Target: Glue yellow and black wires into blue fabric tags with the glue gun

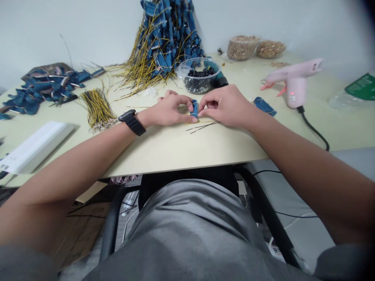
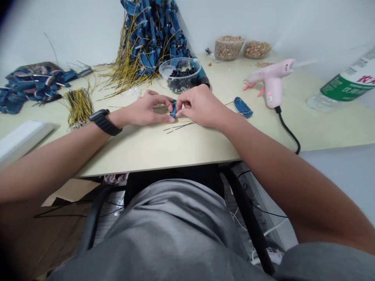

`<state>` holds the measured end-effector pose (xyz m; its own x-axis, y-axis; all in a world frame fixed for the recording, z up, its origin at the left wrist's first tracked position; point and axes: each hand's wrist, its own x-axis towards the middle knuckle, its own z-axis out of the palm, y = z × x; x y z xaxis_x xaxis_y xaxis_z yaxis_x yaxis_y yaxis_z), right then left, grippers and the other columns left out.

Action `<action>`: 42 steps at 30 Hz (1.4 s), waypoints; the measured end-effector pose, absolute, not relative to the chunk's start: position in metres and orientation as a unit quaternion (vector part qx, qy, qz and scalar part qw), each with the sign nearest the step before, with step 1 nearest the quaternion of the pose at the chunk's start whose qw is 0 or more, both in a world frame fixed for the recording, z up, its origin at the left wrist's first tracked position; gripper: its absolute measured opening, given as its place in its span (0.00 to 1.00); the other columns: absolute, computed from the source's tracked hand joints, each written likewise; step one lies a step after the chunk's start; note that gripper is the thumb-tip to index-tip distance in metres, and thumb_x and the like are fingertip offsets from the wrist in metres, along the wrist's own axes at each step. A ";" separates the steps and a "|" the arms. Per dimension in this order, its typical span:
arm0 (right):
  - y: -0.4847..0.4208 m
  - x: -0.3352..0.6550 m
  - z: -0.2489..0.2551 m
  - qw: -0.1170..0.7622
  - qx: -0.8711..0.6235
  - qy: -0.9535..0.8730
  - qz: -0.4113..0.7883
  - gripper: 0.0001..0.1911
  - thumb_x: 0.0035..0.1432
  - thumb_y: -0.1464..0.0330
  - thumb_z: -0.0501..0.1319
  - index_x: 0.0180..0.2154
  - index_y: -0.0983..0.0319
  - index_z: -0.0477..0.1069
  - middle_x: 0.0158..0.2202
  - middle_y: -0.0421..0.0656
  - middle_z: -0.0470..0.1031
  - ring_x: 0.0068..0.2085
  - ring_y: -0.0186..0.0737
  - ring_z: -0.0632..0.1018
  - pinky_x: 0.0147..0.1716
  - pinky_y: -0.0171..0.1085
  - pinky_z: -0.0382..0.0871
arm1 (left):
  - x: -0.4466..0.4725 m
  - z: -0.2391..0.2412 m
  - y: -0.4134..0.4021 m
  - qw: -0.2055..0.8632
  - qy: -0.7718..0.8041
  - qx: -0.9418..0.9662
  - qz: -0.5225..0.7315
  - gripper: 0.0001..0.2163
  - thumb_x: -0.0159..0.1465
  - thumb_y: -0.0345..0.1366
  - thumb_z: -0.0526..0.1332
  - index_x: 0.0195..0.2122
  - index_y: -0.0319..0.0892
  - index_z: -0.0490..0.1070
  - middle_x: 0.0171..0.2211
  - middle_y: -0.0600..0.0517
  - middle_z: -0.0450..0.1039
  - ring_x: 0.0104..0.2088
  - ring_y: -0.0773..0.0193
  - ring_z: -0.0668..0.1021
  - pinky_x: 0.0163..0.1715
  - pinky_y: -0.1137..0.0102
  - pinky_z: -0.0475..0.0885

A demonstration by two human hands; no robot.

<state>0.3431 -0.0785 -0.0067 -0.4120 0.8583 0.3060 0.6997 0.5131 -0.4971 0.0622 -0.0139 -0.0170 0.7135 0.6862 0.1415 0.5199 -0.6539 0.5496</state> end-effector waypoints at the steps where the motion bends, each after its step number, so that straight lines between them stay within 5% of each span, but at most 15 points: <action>1: -0.079 0.343 -0.007 0.273 -0.475 -0.822 0.153 0.06 0.72 0.61 0.83 0.45 0.56 0.95 0.33 0.40 0.78 0.36 0.44 0.72 0.43 0.48 0.65 | 0.062 -0.017 -0.013 0.244 0.333 0.894 0.171 0.24 0.67 0.64 0.85 0.51 0.52 0.90 0.62 0.46 0.92 0.75 0.30 0.76 0.82 0.34 0.66; 12: -0.076 0.343 -0.009 0.286 -0.446 -0.832 0.164 0.08 0.72 0.57 0.83 0.48 0.52 0.99 0.41 0.44 0.89 0.39 0.47 0.78 0.44 0.50 0.68 | 0.061 -0.015 -0.013 0.237 0.322 0.902 0.161 0.27 0.66 0.66 0.83 0.54 0.53 0.92 0.63 0.47 0.92 0.75 0.29 0.76 0.82 0.35 0.65; 20: -0.079 0.340 -0.005 0.280 -0.443 -0.838 0.149 0.16 0.68 0.74 0.76 0.49 0.52 1.00 0.42 0.43 0.92 0.37 0.46 0.78 0.45 0.50 0.69 | 0.062 -0.010 -0.014 0.243 0.322 0.902 0.152 0.28 0.65 0.70 0.82 0.54 0.54 0.91 0.64 0.48 0.92 0.76 0.30 0.76 0.85 0.36 0.64; 29: -0.078 0.338 -0.003 0.263 -0.461 -0.834 0.151 0.10 0.70 0.69 0.76 0.47 0.51 0.98 0.44 0.44 0.94 0.40 0.50 0.81 0.46 0.51 0.73 | 0.064 -0.013 -0.015 0.245 0.340 0.893 0.166 0.26 0.64 0.68 0.85 0.51 0.54 0.91 0.63 0.49 0.93 0.76 0.31 0.76 0.83 0.38 0.67; 36: -0.079 0.336 -0.003 0.269 -0.460 -0.833 0.145 0.15 0.67 0.75 0.74 0.46 0.52 0.97 0.43 0.43 0.93 0.38 0.48 0.80 0.45 0.50 0.71 | 0.065 -0.013 -0.015 0.245 0.337 0.894 0.164 0.24 0.64 0.64 0.85 0.51 0.54 0.91 0.64 0.49 0.93 0.77 0.31 0.76 0.83 0.38 0.65; 42: -0.078 0.339 -0.003 0.270 -0.458 -0.833 0.153 0.08 0.73 0.60 0.81 0.49 0.51 0.99 0.41 0.45 0.91 0.39 0.48 0.79 0.42 0.50 0.70 | 0.062 -0.013 -0.013 0.249 0.338 0.893 0.162 0.27 0.64 0.68 0.85 0.52 0.55 0.91 0.63 0.48 0.93 0.77 0.30 0.75 0.83 0.37 0.66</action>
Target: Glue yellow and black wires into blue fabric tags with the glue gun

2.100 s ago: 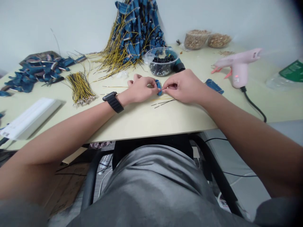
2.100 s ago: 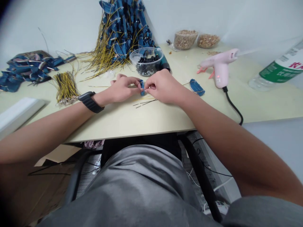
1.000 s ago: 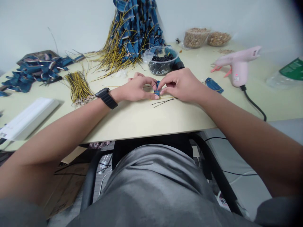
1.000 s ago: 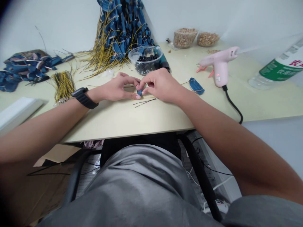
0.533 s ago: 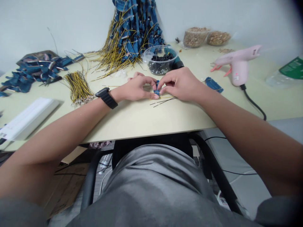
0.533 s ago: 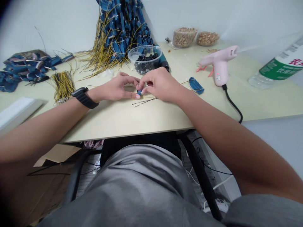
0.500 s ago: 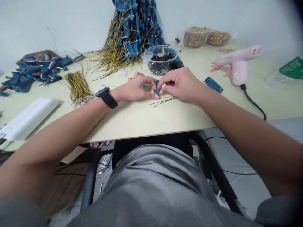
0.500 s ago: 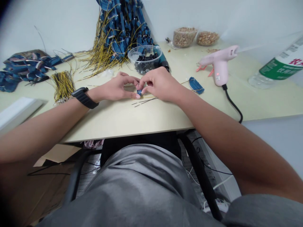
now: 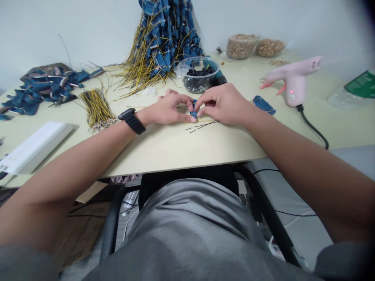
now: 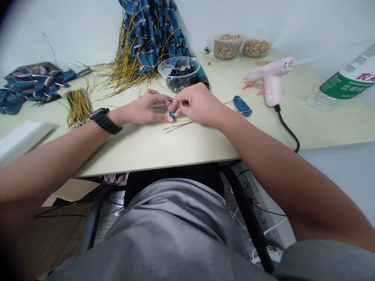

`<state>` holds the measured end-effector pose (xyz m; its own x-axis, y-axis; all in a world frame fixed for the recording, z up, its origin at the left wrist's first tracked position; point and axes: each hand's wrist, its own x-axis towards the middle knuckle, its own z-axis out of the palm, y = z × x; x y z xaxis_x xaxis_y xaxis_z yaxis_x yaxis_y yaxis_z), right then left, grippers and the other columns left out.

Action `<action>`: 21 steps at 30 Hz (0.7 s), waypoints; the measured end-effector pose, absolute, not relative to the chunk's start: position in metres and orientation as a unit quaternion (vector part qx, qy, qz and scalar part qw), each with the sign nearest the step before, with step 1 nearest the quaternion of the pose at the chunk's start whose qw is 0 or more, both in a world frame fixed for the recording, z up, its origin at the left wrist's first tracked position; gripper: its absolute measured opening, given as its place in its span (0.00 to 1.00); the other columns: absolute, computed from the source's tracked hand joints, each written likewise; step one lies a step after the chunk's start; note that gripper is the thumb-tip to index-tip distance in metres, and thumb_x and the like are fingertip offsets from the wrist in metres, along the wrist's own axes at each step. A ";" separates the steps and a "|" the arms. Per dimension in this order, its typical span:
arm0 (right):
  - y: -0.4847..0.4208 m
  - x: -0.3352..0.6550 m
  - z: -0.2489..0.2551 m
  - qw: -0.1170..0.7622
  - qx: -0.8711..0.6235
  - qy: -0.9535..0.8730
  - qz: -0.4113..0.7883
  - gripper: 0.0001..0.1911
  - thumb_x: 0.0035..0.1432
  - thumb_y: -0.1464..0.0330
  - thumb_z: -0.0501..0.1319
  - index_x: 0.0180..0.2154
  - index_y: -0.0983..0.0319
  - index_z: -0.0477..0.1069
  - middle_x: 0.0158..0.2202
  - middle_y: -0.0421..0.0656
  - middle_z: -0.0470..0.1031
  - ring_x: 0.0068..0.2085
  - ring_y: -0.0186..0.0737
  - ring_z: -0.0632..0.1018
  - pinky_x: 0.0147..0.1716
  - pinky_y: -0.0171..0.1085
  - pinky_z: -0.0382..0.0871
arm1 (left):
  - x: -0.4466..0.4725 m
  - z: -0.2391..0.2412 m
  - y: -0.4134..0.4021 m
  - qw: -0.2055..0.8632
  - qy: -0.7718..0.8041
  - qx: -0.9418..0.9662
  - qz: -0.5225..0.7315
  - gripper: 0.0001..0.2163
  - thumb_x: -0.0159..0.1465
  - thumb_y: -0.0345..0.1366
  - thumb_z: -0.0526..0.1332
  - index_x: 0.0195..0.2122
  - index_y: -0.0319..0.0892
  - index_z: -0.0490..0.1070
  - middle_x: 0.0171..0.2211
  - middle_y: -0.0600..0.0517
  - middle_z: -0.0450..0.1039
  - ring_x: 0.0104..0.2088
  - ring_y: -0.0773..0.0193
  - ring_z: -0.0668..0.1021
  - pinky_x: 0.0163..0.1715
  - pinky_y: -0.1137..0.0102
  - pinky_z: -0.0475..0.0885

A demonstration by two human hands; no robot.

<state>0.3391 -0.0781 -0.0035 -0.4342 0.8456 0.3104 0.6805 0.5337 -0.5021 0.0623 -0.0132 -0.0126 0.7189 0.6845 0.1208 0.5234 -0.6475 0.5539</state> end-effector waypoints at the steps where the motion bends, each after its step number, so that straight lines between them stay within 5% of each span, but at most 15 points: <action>1: -0.078 0.339 -0.003 0.270 -0.458 -0.833 0.155 0.10 0.73 0.56 0.81 0.50 0.51 1.00 0.41 0.45 0.91 0.39 0.49 0.79 0.42 0.50 0.69 | 0.062 -0.012 -0.014 0.250 0.338 0.893 0.161 0.27 0.64 0.68 0.85 0.52 0.55 0.91 0.63 0.48 0.93 0.77 0.30 0.75 0.83 0.37 0.66; 6: -0.080 0.340 -0.002 0.272 -0.459 -0.831 0.155 0.10 0.70 0.66 0.79 0.50 0.51 1.00 0.40 0.43 0.91 0.37 0.46 0.76 0.41 0.50 0.67 | 0.062 -0.007 -0.018 0.247 0.340 0.894 0.153 0.24 0.65 0.64 0.85 0.52 0.55 0.91 0.63 0.46 0.92 0.78 0.27 0.74 0.84 0.32 0.64; 16: -0.077 0.341 -0.004 0.264 -0.458 -0.834 0.156 0.11 0.74 0.56 0.81 0.50 0.53 0.99 0.41 0.44 0.90 0.38 0.46 0.77 0.42 0.49 0.68 | 0.064 -0.004 -0.020 0.241 0.346 0.894 0.149 0.25 0.64 0.65 0.84 0.53 0.54 0.91 0.62 0.46 0.92 0.79 0.26 0.73 0.85 0.31 0.61; 21: -0.079 0.340 -0.002 0.257 -0.465 -0.835 0.145 0.07 0.73 0.61 0.81 0.48 0.51 0.99 0.36 0.42 0.86 0.36 0.46 0.73 0.42 0.50 0.67 | 0.064 -0.002 -0.023 0.256 0.352 0.887 0.153 0.19 0.72 0.62 0.77 0.51 0.55 0.92 0.63 0.47 0.92 0.79 0.28 0.73 0.87 0.30 0.57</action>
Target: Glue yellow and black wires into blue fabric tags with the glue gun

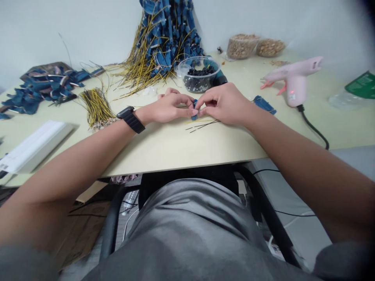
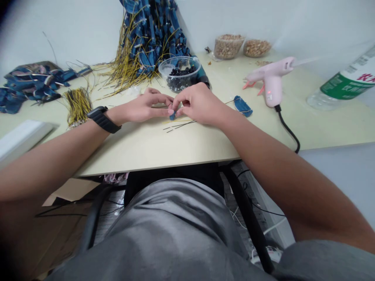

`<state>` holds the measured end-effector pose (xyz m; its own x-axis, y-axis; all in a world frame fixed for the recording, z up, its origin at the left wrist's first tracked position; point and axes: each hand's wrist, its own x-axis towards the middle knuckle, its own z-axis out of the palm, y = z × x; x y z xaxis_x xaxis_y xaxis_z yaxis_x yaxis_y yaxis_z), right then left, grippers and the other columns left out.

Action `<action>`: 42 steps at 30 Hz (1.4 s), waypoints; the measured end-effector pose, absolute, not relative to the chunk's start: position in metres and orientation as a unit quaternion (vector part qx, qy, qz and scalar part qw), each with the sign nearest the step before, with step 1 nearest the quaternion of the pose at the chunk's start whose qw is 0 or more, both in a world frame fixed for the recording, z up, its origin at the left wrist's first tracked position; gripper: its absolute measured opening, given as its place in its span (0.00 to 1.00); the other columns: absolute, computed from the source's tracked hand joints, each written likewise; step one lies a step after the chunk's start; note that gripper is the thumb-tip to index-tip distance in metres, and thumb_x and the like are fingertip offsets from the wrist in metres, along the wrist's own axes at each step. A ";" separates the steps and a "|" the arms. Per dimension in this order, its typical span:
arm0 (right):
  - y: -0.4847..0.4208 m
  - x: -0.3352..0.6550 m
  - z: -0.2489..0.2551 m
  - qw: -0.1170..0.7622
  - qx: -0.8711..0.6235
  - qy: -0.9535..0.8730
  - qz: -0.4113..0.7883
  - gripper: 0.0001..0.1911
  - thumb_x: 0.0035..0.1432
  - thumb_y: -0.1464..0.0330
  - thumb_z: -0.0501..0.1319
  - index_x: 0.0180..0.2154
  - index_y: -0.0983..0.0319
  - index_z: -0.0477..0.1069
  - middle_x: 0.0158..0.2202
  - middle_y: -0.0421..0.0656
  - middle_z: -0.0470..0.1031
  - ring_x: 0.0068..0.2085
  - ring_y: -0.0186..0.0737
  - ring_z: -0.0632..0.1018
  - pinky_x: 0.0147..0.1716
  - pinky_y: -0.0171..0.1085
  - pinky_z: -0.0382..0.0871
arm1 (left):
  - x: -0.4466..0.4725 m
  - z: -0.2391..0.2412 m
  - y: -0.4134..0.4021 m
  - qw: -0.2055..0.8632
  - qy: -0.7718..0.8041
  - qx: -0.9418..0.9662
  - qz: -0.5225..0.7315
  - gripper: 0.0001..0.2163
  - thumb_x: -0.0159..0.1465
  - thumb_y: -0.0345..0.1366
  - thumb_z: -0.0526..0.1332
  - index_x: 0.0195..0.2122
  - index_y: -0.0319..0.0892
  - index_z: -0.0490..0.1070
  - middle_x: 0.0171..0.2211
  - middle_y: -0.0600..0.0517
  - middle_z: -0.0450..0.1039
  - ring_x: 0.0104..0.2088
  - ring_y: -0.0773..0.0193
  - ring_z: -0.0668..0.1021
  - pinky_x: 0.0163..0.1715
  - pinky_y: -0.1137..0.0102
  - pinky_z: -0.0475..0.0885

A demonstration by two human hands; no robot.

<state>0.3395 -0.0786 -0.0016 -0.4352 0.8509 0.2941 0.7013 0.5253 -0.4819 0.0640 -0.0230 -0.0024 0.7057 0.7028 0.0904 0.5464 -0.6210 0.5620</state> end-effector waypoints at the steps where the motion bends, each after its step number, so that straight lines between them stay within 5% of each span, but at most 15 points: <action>1: -0.079 0.339 -0.001 0.257 -0.464 -0.835 0.145 0.07 0.72 0.64 0.80 0.48 0.50 0.99 0.36 0.41 0.85 0.35 0.46 0.73 0.42 0.50 0.67 | 0.064 -0.002 -0.023 0.259 0.353 0.886 0.155 0.18 0.73 0.60 0.75 0.51 0.55 0.92 0.64 0.47 0.92 0.79 0.29 0.73 0.87 0.30 0.56; 4: -0.079 0.339 -0.001 0.260 -0.459 -0.837 0.146 0.08 0.70 0.66 0.80 0.46 0.49 0.99 0.36 0.41 0.86 0.35 0.46 0.72 0.42 0.51 0.67 | 0.065 -0.003 -0.024 0.256 0.359 0.884 0.156 0.14 0.73 0.55 0.76 0.51 0.56 0.92 0.63 0.48 0.92 0.79 0.29 0.72 0.88 0.29 0.55; 11: -0.077 0.339 -0.004 0.264 -0.460 -0.834 0.153 0.11 0.75 0.52 0.81 0.47 0.50 0.99 0.36 0.42 0.86 0.37 0.46 0.73 0.41 0.49 0.66 | 0.068 -0.006 -0.025 0.239 0.369 0.885 0.155 0.12 0.71 0.52 0.78 0.51 0.56 0.92 0.61 0.47 0.93 0.78 0.26 0.72 0.86 0.23 0.55; 18: -0.081 0.337 -0.001 0.264 -0.471 -0.827 0.154 0.05 0.72 0.62 0.82 0.47 0.52 0.97 0.32 0.39 0.76 0.35 0.44 0.71 0.41 0.48 0.65 | 0.067 -0.009 -0.023 0.246 0.367 0.881 0.168 0.12 0.70 0.52 0.79 0.50 0.55 0.91 0.59 0.46 0.92 0.78 0.26 0.73 0.85 0.23 0.56; 21: -0.081 0.339 -0.003 0.272 -0.474 -0.823 0.157 0.14 0.72 0.52 0.84 0.46 0.54 0.94 0.34 0.40 0.76 0.37 0.45 0.73 0.41 0.47 0.67 | 0.067 -0.012 -0.022 0.247 0.364 0.881 0.175 0.11 0.69 0.51 0.79 0.48 0.55 0.91 0.58 0.47 0.92 0.77 0.27 0.74 0.85 0.25 0.59; 27: -0.077 0.342 -0.005 0.268 -0.479 -0.823 0.145 0.17 0.71 0.51 0.83 0.41 0.57 0.93 0.32 0.41 0.79 0.37 0.44 0.75 0.42 0.47 0.68 | 0.070 -0.012 -0.029 0.241 0.390 0.870 0.180 0.10 0.70 0.49 0.78 0.47 0.53 0.90 0.60 0.46 0.93 0.78 0.26 0.73 0.83 0.24 0.62; 33: -0.083 0.334 0.007 0.220 -0.537 -0.797 0.166 0.11 0.75 0.60 0.77 0.42 0.59 0.94 0.31 0.41 0.79 0.36 0.43 0.75 0.44 0.47 0.69 | 0.074 -0.012 -0.038 0.250 0.417 0.852 0.193 0.10 0.70 0.47 0.76 0.47 0.51 0.90 0.62 0.41 0.93 0.82 0.23 0.70 0.83 0.22 0.60; 36: -0.085 0.321 0.015 0.205 -0.586 -0.768 0.157 0.16 0.79 0.62 0.73 0.35 0.59 0.90 0.28 0.42 0.76 0.35 0.44 0.74 0.45 0.48 0.69 | 0.076 -0.012 -0.040 0.255 0.419 0.849 0.198 0.09 0.72 0.48 0.76 0.46 0.50 0.89 0.64 0.41 0.93 0.82 0.23 0.69 0.82 0.22 0.60; 42: -0.078 0.295 0.027 0.174 -0.639 -0.731 0.163 0.16 0.71 0.70 0.77 0.29 0.58 0.84 0.29 0.47 0.81 0.37 0.49 0.79 0.42 0.48 0.72 | 0.078 -0.010 -0.044 0.236 0.441 0.845 0.190 0.10 0.75 0.46 0.74 0.50 0.48 0.90 0.62 0.42 0.92 0.81 0.25 0.68 0.83 0.25 0.58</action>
<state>0.2951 -0.0781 0.0266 -0.1227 0.9914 0.0450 0.8780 0.1296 -0.4608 0.0779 -0.0437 -0.0100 0.5385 0.8351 0.1125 0.6556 -0.4991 0.5666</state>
